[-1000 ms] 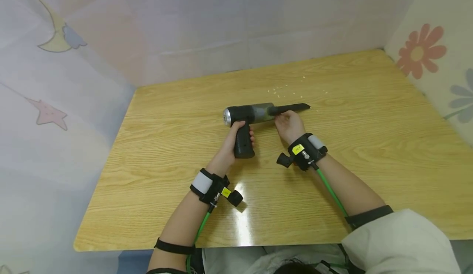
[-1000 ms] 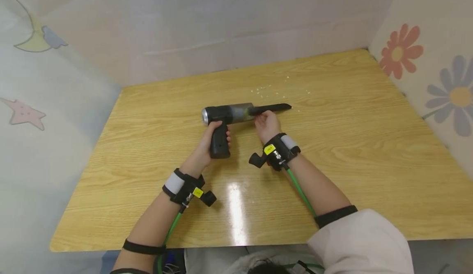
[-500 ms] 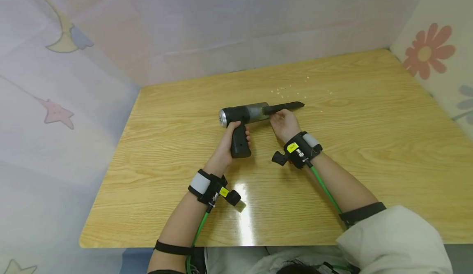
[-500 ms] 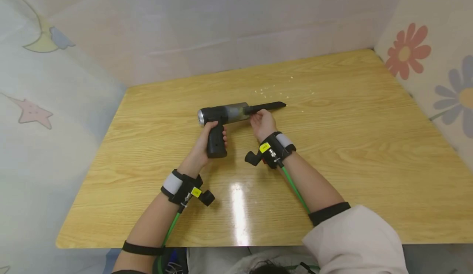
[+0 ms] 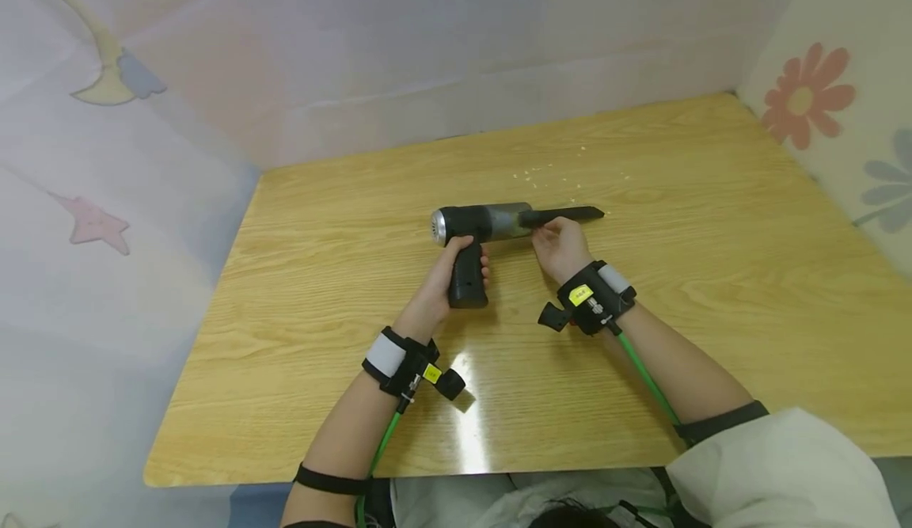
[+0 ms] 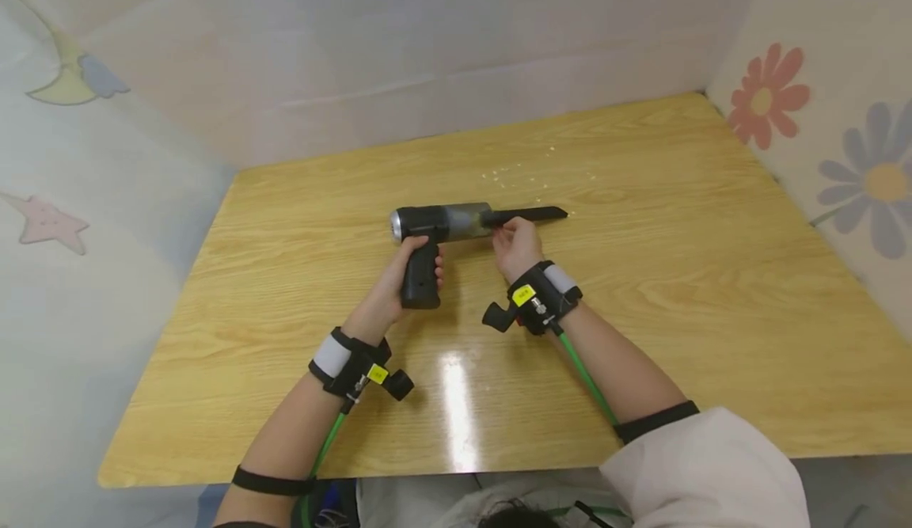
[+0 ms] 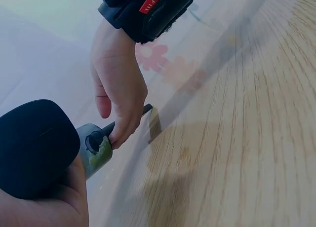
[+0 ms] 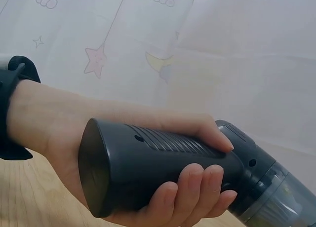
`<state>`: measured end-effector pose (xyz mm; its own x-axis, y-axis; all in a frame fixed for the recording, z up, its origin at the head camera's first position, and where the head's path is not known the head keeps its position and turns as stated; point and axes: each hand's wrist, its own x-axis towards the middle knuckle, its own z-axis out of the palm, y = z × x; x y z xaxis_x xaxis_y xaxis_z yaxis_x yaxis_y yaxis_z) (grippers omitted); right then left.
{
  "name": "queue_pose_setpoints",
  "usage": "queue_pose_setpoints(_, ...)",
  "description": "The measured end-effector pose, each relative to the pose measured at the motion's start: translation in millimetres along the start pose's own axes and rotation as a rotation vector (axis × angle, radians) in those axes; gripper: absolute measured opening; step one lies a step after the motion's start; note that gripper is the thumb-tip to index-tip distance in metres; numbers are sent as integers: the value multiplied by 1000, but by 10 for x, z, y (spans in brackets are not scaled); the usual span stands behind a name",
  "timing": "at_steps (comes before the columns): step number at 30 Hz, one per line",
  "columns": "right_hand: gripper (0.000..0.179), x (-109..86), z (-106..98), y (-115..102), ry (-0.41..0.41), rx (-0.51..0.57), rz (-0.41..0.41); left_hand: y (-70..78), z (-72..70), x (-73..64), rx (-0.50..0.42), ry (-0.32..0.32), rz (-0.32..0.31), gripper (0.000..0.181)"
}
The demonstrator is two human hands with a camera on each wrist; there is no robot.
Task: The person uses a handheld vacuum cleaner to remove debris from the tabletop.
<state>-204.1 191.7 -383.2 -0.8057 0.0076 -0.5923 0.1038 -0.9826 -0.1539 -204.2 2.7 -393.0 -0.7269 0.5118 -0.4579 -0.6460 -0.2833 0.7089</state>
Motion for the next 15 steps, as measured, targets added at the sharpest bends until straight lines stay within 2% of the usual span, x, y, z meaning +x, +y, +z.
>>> queue_pose_setpoints(10, 65, 18, 13, -56, 34, -60, -49, -46, 79, 61, -5, -8, 12, 25)
queue_pose_setpoints(15, 63, 51, 10, -53, 16, -28, -36, -59, 61, 64, -20, -2, 20, 25)
